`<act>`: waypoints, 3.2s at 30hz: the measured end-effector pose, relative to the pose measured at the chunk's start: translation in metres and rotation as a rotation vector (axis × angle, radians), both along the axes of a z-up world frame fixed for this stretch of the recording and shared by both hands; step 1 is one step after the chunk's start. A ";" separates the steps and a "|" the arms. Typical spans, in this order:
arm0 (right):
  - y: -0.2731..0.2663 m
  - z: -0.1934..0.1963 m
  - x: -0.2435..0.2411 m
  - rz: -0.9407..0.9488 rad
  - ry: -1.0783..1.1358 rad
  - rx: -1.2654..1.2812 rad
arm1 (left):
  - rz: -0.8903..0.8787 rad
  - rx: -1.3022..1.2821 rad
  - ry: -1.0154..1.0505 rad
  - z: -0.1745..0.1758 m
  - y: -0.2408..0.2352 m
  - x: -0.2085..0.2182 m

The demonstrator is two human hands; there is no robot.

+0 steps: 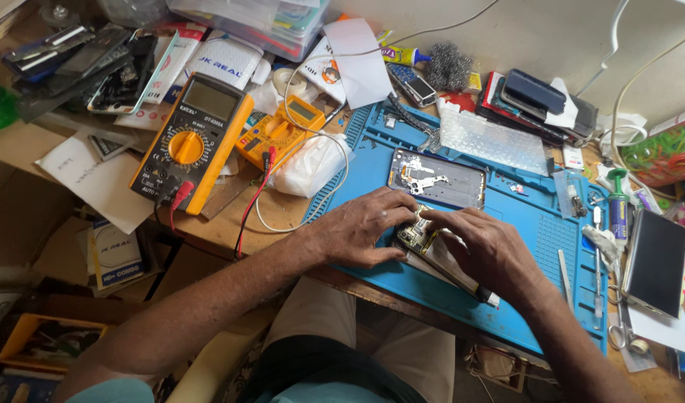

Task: The person uses a small screwdriver to remove screws from a disassembled mobile phone on a blue work mat. They then use tweezers to lift and remove the motherboard from the phone's chassis, placing it on a white paper sheet. The person continues to manipulate the motherboard and other internal components with tweezers.

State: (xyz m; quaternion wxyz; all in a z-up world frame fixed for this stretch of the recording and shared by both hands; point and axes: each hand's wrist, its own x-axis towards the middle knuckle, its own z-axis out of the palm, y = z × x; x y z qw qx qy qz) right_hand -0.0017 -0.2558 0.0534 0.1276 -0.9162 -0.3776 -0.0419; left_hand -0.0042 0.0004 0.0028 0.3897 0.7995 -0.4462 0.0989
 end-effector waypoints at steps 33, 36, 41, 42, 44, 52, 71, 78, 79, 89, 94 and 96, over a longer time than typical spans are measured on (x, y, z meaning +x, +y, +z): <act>-0.015 0.019 -0.041 -0.461 0.318 0.229 | 0.292 -1.041 0.799 0.012 -0.049 -0.069; -0.005 0.017 -0.051 -0.518 0.398 0.479 | 0.135 -1.378 0.978 -0.009 -0.085 -0.077; 0.021 0.009 -0.071 -0.423 0.150 0.518 | -0.409 -1.490 1.382 -0.023 -0.102 -0.071; 0.019 0.011 -0.067 -0.384 0.080 0.527 | -0.417 -1.490 1.418 -0.021 -0.100 -0.067; 0.009 0.016 -0.055 -0.317 -0.054 0.539 | -0.432 -1.490 1.501 -0.018 -0.098 -0.061; -0.005 0.030 -0.031 -0.138 -0.173 0.284 | -0.495 -1.402 1.473 -0.030 -0.100 -0.062; 0.000 0.036 -0.037 -0.147 -0.173 0.244 | -0.483 -1.437 1.494 -0.035 -0.103 -0.057; -0.003 0.027 -0.037 -0.259 0.037 0.456 | -0.396 -1.440 1.519 -0.017 -0.100 -0.056; -0.003 0.027 -0.036 -0.254 0.056 0.457 | -0.377 -1.410 1.516 -0.018 -0.099 -0.057; -0.011 0.034 -0.053 -0.431 0.087 0.369 | -0.316 -1.441 1.509 -0.026 -0.100 -0.058; -0.008 0.013 -0.080 -0.413 0.137 0.463 | -0.397 -1.552 1.447 -0.018 -0.100 -0.057; -0.008 0.008 -0.087 -0.462 0.174 0.464 | -0.396 -1.576 1.469 -0.018 -0.101 -0.058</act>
